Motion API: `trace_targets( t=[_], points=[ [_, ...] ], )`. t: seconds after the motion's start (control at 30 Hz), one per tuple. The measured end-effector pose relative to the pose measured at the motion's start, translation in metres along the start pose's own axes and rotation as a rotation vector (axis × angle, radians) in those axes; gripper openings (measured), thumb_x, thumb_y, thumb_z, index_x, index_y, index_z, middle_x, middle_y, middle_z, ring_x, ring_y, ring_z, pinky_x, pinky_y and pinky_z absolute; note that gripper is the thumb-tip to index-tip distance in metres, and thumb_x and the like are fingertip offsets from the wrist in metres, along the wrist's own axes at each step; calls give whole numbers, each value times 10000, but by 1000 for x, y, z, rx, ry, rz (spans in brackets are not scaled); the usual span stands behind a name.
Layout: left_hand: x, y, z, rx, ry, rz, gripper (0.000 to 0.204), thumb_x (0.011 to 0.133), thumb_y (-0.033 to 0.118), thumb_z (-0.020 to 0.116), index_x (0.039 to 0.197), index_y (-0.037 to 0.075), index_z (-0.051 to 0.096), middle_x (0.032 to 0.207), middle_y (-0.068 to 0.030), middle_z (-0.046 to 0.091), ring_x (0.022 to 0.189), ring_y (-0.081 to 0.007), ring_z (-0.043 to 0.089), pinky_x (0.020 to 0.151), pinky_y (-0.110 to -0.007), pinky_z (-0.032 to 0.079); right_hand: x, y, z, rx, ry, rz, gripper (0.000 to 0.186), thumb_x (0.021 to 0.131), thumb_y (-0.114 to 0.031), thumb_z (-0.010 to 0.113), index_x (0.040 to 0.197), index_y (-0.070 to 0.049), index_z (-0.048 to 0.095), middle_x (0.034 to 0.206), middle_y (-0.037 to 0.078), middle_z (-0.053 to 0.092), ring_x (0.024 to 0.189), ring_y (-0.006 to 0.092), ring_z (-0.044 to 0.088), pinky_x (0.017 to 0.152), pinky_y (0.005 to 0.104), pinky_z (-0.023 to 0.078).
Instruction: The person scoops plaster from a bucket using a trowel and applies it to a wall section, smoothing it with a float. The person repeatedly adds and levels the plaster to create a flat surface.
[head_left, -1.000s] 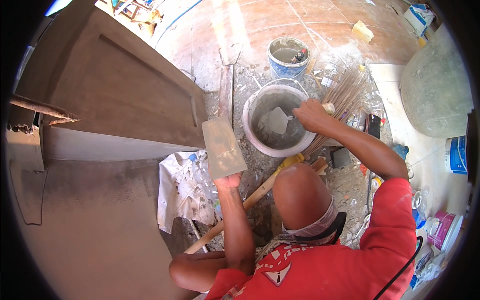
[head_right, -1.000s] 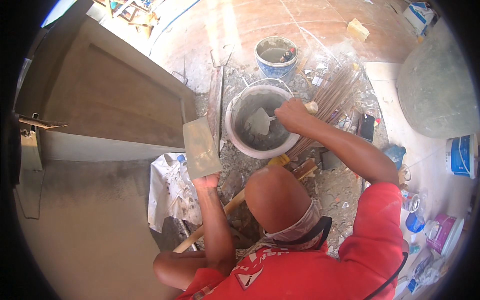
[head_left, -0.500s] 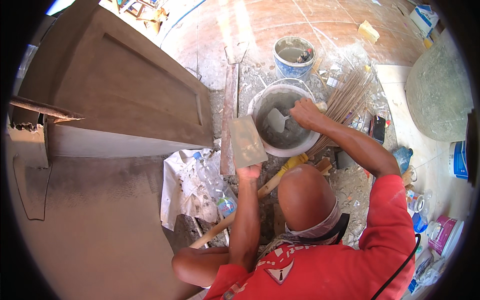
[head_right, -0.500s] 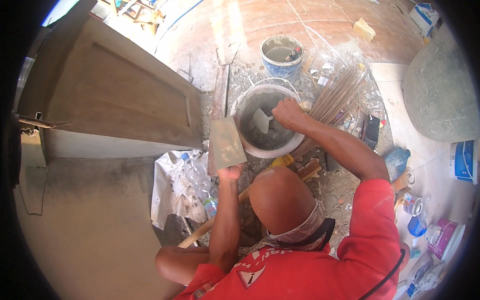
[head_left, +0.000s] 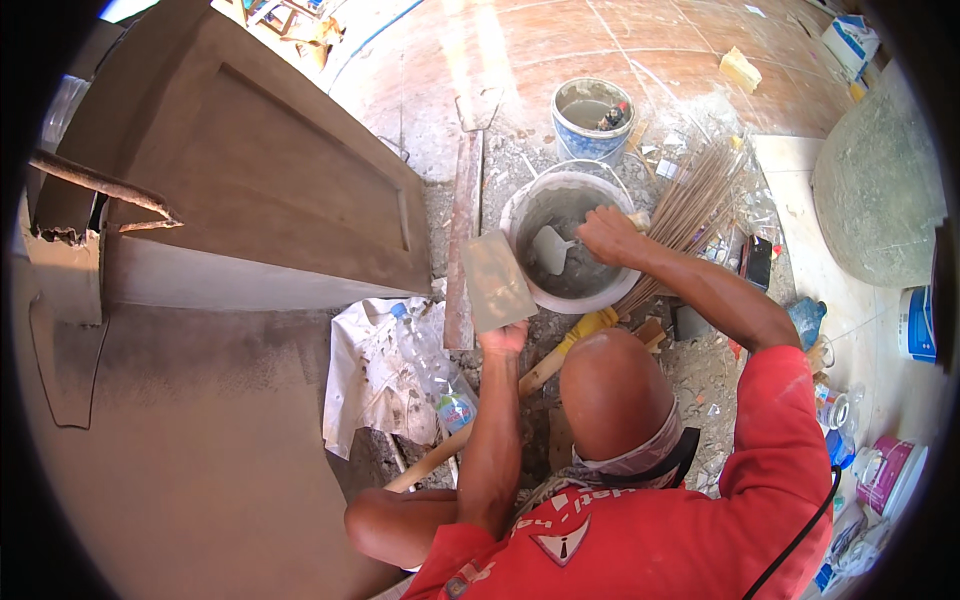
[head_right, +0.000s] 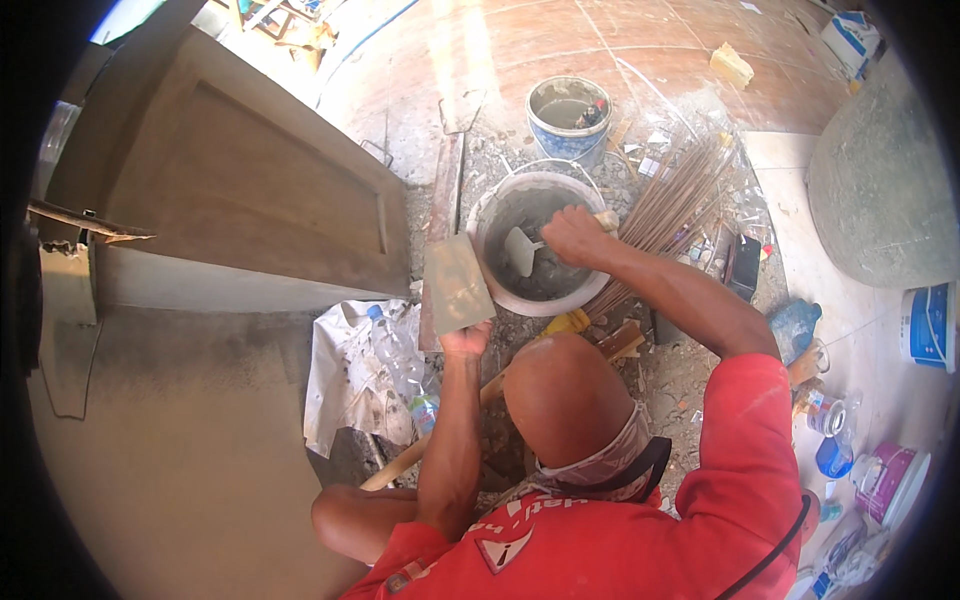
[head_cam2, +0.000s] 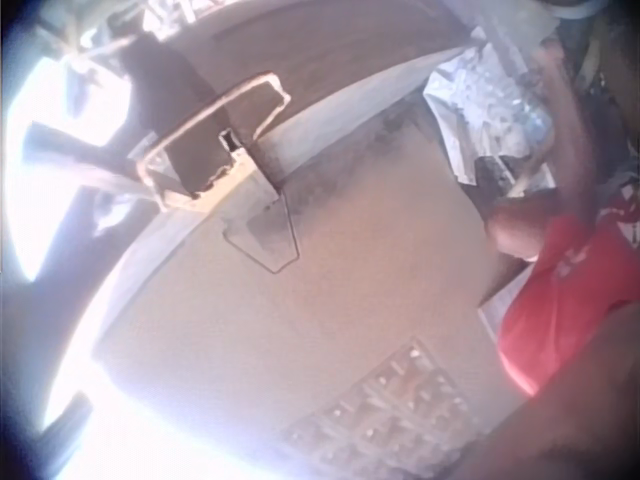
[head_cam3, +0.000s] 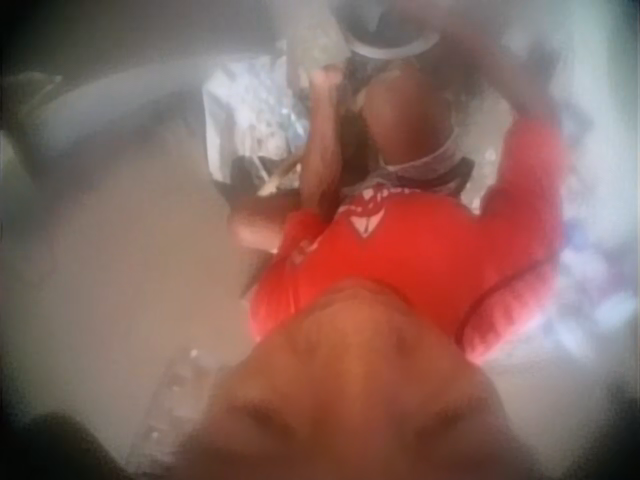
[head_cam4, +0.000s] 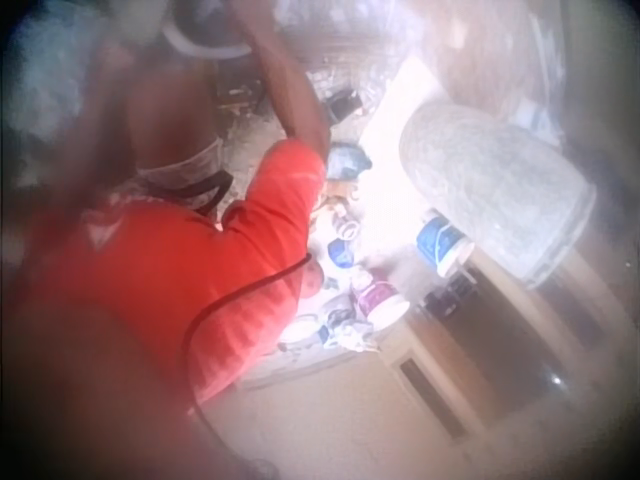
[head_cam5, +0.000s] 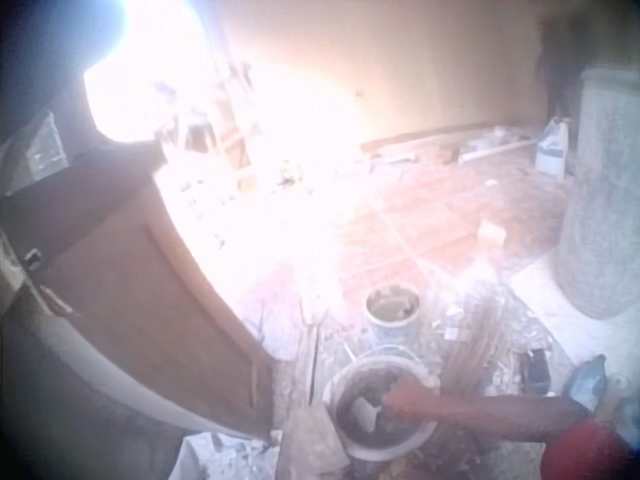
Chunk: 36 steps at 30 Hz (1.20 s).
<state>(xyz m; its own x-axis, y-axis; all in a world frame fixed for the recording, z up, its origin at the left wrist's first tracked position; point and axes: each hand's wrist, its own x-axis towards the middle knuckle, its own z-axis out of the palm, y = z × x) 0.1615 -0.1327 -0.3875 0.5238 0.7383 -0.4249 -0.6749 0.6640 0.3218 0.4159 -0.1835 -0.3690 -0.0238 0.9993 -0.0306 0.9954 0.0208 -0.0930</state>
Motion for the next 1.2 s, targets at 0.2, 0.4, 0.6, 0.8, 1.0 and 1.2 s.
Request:
trace_targets(
  t=[0.2, 0.4, 0.6, 0.8, 1.0, 1.2],
  points=[
    [5, 0, -3, -31, 24, -17, 357, 947, 317, 509, 1222, 99, 574, 1161, -51, 646, 1013, -222, 647, 823, -343, 565, -16, 18, -29, 209, -70, -8, 178, 705, -52, 602, 857, -56, 693, 823, 194, 662, 822, 367, 643, 733, 476, 494],
    [-3, 17, -21, -220, 78, 71, 314, 930, 278, 528, 1168, 95, 619, 1110, -44, 675, 975, -213, 667, 790, -330, 578, -59, 27, -72, 651, 31, 49, 360, 693, -46, 652, 1053, -44, 653, 973, 201, 651, 966, 371, 611, 854, 414, 480],
    [-11, 31, -22, -250, -29, 103, 299, 901, 312, 576, 1124, 124, 645, 1070, -8, 692, 922, -190, 683, 758, -316, 585, -78, -29, -169, 606, -55, 48, 417, 736, -160, 651, 1105, 15, 566, 1093, 218, 588, 982, 379, 581, 845, 405, 454],
    [-1, 18, -19, -72, -40, 212, 366, 949, 333, 501, 1226, 106, 580, 1201, -55, 635, 1075, -217, 623, 886, -369, 539, -67, -116, -252, 951, -15, -349, 407, 787, -195, 633, 1134, 6, 563, 1015, 188, 613, 824, 319, 609, 728, 376, 471],
    [4, 23, -26, -212, -253, 81, 441, 942, 321, 501, 1292, 53, 525, 1249, -109, 593, 1117, -244, 581, 934, -373, 481, -46, -211, -254, 1524, 167, -417, 264, 835, -122, 605, 1054, 15, 554, 806, 110, 635, 641, 164, 590, 585, 309, 460],
    [-27, 63, -2, 125, -194, 21, 420, 933, 299, 514, 1266, 44, 534, 1225, -114, 595, 1093, -229, 579, 913, -360, 479, -17, -308, -284, 1552, 292, -347, 148, 915, -116, 501, 967, 20, 524, 686, 64, 583, 622, 96, 542, 564, 262, 433]
  ],
)
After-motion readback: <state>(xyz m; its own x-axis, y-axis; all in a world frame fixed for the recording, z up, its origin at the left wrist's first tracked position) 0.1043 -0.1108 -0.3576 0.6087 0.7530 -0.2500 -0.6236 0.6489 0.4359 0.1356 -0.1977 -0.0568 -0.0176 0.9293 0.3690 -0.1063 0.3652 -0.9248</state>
